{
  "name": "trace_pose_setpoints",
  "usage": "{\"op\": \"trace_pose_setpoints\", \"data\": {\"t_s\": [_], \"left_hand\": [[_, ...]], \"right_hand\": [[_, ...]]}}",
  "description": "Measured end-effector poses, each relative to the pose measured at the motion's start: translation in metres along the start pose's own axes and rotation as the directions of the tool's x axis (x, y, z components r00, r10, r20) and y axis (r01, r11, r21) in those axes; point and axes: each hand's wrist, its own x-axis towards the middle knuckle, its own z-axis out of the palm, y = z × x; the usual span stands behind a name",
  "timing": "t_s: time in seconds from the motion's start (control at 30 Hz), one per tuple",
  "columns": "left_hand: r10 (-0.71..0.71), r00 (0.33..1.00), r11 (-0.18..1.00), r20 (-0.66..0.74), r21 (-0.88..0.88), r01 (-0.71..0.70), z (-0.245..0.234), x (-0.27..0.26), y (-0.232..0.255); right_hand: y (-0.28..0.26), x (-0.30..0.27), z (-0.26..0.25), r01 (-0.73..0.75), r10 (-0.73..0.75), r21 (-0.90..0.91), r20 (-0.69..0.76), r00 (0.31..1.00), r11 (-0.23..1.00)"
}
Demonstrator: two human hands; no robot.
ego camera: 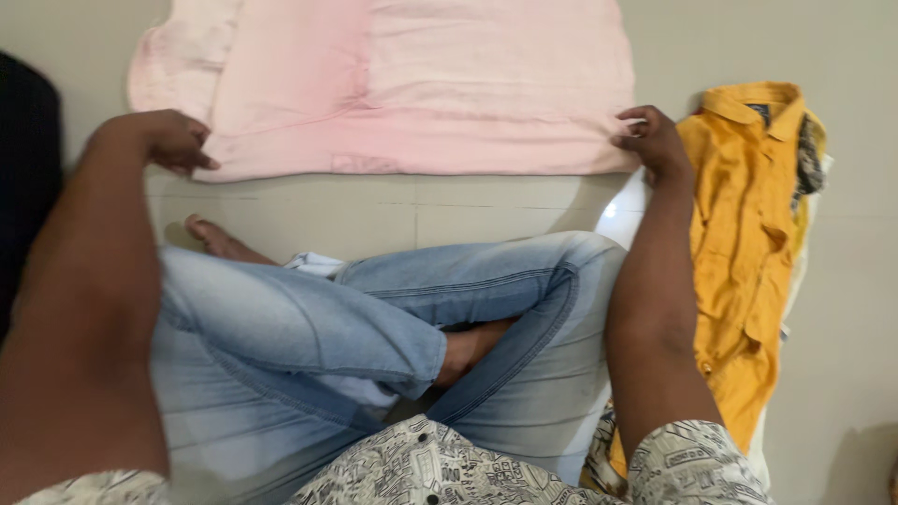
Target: The person folds a pink long-sleeved shirt on the floor. They smooth the fabric, fold the sleeves inward, fold the sides toward the center, and then fold the shirt in half to create a neat rectangular bundle.
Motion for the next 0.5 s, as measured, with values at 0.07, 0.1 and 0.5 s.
{"op": "trace_pose_setpoints", "data": {"t_s": [0.07, 0.1, 0.5], "left_hand": [[-0.063, 0.998, 0.989, 0.028, 0.134, 0.059, -0.003, 0.003, 0.0], [-0.112, 0.994, 0.982, 0.009, 0.154, 0.11, -0.008, -0.002, 0.002], [0.155, 0.909, 0.943, -0.388, 0.332, -0.019, 0.03, -0.072, 0.128]], "right_hand": [[0.002, 0.003, 0.0, -0.083, 0.082, -0.079, -0.02, 0.996, 0.993], [-0.001, 0.003, -0.002, -0.131, 0.129, -0.145, -0.028, 0.991, 0.981], [-0.124, -0.006, 0.284, 0.622, -0.592, -0.497, 0.242, 0.769, 0.605]]}}
